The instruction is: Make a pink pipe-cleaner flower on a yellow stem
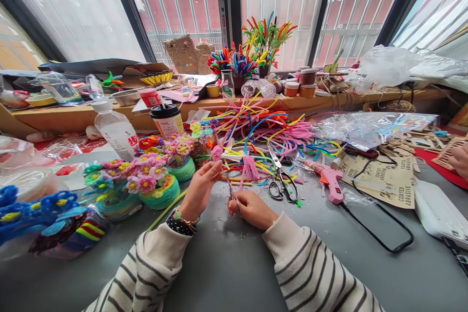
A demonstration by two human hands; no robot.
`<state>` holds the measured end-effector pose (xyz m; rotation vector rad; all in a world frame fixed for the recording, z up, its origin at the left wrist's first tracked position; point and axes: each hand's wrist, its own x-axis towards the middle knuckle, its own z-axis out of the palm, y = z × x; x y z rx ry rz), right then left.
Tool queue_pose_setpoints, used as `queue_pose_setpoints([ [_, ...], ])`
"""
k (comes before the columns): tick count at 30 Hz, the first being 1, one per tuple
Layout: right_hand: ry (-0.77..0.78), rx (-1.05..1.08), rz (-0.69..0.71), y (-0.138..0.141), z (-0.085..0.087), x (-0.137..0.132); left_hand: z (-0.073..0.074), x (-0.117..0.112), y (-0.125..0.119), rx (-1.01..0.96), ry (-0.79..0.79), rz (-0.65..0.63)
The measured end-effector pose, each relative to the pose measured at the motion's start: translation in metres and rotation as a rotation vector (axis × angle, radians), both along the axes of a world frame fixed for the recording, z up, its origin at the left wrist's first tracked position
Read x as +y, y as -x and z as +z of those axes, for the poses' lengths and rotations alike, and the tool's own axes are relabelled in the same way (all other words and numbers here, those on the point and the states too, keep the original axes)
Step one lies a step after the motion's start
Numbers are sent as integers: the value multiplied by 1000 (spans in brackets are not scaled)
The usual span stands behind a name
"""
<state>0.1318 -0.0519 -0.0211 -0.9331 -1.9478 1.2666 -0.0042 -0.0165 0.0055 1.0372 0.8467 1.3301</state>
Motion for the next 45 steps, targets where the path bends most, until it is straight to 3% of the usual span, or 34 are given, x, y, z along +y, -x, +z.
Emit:
queue_pose_setpoints([
  [14,-102,-133,-169,-1,-3,6,2,1,0,-31,-10,68],
  [18,-141,-219,-237,-14,0,12,6,2,0,-187,16,120],
  [23,-192,-394,-370,-33,-1,17,7,1,0,-177,2,102],
  [33,-114,-528,-270,-47,3,17,8,0,0,-92,35,19],
  [36,-98,-496,-253,-49,8,15,7,-1,0,-56,51,-30],
  [39,-59,-365,-258,-48,14,13,6,-3,-1,42,67,-178],
  [45,6,22,-423,-46,25,10,6,-6,-1,286,114,-401],
])
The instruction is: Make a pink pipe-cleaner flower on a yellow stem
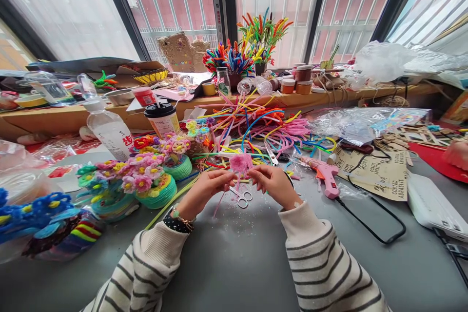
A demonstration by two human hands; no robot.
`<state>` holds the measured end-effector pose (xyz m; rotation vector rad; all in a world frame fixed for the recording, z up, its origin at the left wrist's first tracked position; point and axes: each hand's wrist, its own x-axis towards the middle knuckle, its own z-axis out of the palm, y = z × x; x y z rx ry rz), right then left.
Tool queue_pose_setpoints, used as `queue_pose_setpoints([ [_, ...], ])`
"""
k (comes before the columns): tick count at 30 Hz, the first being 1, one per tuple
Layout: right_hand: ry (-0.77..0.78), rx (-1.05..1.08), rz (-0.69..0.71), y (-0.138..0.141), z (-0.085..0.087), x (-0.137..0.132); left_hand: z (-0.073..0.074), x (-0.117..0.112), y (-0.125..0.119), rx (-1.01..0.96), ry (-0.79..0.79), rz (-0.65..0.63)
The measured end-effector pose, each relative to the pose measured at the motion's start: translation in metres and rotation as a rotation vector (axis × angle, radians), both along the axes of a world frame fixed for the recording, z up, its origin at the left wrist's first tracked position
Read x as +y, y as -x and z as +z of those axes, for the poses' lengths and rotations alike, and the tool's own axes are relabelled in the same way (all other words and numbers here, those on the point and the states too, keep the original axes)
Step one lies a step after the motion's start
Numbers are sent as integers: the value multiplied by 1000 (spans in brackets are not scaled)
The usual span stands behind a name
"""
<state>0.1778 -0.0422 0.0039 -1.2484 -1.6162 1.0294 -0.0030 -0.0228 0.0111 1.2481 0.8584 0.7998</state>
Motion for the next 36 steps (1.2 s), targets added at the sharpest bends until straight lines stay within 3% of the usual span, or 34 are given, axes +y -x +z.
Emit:
queue_pose_setpoints([
  [3,-16,108,-4,4,1,-2,1,-1,0,68,-22,-93],
  [7,-16,100,-23,10,-1,-4,4,-3,-2,123,-56,-165],
  [16,-62,-55,44,19,-6,-5,0,-1,-5,137,-211,36],
  [32,-399,-499,-235,35,-22,-6,-11,-3,-14,358,-369,176],
  [36,-388,-437,-224,35,-21,-4,-15,-1,-13,418,-457,221],
])
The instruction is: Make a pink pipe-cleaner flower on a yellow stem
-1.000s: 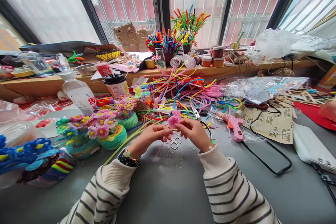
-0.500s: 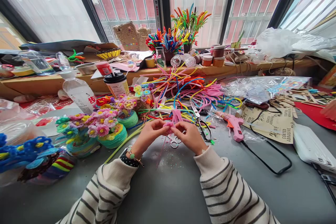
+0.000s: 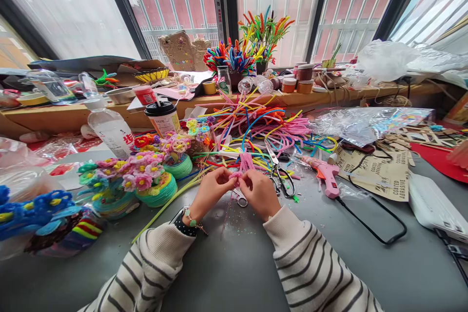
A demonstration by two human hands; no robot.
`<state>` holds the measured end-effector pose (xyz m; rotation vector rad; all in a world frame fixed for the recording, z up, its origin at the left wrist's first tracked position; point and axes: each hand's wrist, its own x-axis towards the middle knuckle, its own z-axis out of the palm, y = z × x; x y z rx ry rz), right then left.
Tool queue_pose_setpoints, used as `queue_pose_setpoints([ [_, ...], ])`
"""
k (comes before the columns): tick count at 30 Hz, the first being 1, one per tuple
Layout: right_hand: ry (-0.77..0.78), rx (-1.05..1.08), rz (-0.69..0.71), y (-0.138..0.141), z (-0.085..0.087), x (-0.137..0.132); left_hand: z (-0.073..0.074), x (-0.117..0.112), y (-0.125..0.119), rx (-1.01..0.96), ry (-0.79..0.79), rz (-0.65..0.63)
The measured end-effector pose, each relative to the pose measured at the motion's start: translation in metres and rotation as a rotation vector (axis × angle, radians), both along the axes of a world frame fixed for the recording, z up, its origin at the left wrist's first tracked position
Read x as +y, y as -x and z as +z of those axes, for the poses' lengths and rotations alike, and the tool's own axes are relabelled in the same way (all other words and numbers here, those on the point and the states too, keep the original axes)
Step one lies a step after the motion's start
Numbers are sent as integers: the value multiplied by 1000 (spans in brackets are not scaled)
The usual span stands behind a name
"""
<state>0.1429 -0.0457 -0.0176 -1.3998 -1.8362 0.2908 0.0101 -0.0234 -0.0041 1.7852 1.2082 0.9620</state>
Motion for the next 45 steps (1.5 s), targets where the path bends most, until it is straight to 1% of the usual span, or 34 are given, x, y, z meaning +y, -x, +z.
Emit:
queue_pose_setpoints([
  [4,28,127,72,-6,3,3,0,0,1,-6,-4,-13],
  [8,16,86,122,-10,4,4,1,-2,1,-69,37,-68],
  [11,-5,22,102,-10,3,4,3,-3,2,-95,99,-78],
  [15,-116,-116,66,-7,0,3,7,-3,1,-113,177,-63],
  [18,-149,-108,33,-5,-2,2,9,-4,0,-149,187,-69],
  [22,-47,77,23,-3,0,1,10,-4,0,-138,134,-78],
  [25,-40,121,52,-4,3,1,7,-5,0,-58,22,-64],
  [28,-90,63,86,-6,4,1,5,-5,1,15,-91,-53],
  [30,-136,-12,108,-7,3,1,3,-4,1,39,-125,-56],
  [34,-239,-197,85,-5,-1,1,-1,-2,2,56,-111,-59],
  [36,-268,-256,48,-3,-3,0,0,-1,2,63,-100,-57],
  [37,-271,-253,25,-3,-3,0,2,-2,2,65,-124,-54],
  [39,-242,-167,-38,-4,-3,1,9,-5,3,58,-253,-34],
  [41,-175,4,-131,-7,-2,3,16,-11,4,44,-450,14],
  [42,-128,106,-177,-9,-2,4,19,-14,4,42,-514,13],
  [43,-73,214,-209,-10,-1,5,21,-16,4,37,-536,-10],
  [44,-10,326,-223,-11,-1,6,21,-18,3,42,-511,-55],
  [45,53,443,-216,-11,-1,7,20,-18,2,59,-452,-111],
])
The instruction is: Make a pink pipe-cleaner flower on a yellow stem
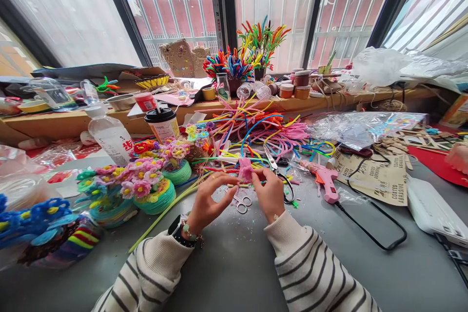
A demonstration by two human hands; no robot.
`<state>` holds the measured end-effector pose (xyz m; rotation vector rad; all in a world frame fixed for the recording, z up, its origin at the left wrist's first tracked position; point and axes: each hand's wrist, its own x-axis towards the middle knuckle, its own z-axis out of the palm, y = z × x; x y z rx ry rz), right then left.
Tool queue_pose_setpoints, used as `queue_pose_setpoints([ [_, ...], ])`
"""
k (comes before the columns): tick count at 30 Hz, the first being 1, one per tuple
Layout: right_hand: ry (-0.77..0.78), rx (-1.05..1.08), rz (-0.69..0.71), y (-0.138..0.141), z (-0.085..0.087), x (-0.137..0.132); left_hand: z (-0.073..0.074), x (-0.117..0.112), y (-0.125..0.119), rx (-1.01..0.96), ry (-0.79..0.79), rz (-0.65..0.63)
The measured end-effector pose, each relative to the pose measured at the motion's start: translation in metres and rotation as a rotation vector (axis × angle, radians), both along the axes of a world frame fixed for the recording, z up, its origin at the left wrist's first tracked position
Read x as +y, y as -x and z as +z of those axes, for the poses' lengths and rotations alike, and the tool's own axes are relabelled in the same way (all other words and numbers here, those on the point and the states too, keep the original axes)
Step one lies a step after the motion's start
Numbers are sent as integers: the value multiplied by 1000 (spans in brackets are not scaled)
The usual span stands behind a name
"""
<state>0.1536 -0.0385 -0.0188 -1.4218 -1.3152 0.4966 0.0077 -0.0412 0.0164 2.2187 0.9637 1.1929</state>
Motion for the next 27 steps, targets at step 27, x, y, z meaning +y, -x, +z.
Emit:
queue_pose_setpoints([
  [27,-276,-600,123,16,-5,-11,-24,17,-1,-134,404,106],
])
